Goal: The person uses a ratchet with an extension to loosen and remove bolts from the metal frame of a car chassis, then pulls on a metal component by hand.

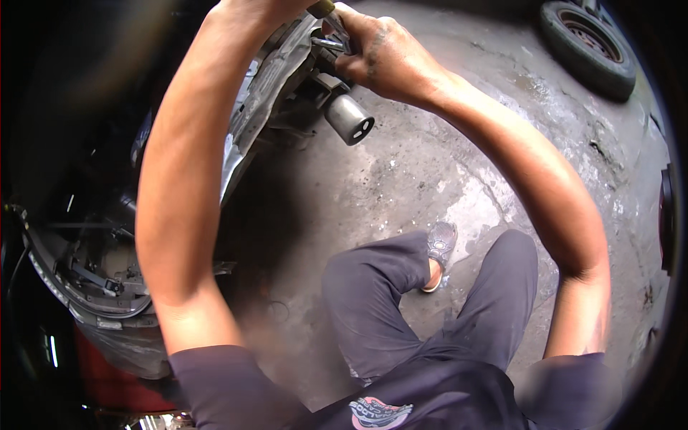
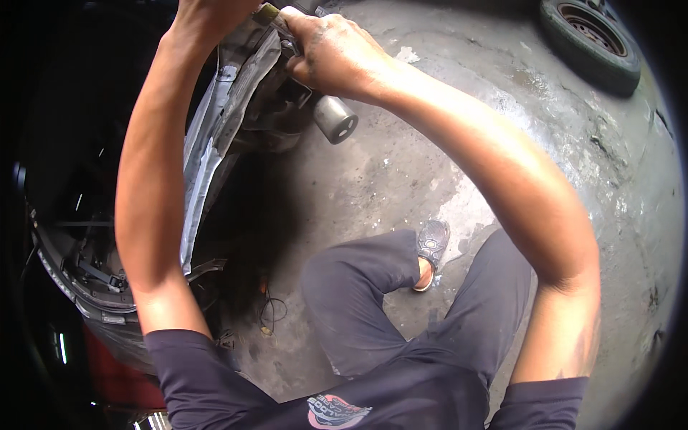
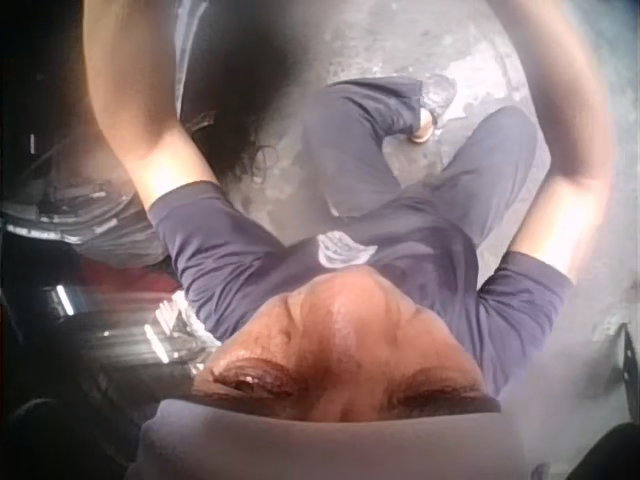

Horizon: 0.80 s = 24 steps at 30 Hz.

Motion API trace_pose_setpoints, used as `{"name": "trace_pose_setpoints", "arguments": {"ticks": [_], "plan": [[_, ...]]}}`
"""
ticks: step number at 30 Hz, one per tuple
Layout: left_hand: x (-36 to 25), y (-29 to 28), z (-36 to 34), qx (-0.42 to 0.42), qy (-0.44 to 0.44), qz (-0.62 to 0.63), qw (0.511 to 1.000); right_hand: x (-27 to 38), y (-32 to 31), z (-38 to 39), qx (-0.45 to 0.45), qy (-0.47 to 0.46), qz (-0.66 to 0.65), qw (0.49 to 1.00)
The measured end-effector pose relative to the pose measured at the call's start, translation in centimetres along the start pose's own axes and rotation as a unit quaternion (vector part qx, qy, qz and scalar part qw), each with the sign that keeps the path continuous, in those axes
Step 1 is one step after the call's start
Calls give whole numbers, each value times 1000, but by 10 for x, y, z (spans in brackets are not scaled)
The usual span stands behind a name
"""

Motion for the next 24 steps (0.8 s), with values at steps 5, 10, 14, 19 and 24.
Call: {"name": "trace_pose_setpoints", "arguments": {"ticks": [5,10,14,19,24], "plan": [[18,8,49,113,-1,-147,983,12,-12,-20,170,-60,165,970],[-7,30,187,50,-430,250,866,34,25,11,262,-313,338,848],[-13,53,211,-110,-538,401,733,-2,3,30,49,-3,-37,998],[-33,89,218,-149,-551,434,697,-18,16,74,-1,273,-460,845],[-36,106,240,-232,-558,478,638,-20,-3,41,101,127,-128,978]]}}
Point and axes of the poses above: each hand's wrist, its own z-axis away from the middle knuckle, its own y-axis out of the palm, x = y × z, the point moved 7 cm from there along -z, towards the middle knuckle, and after that the axes turned 5 degrees about -x, right-handed, at the moved point
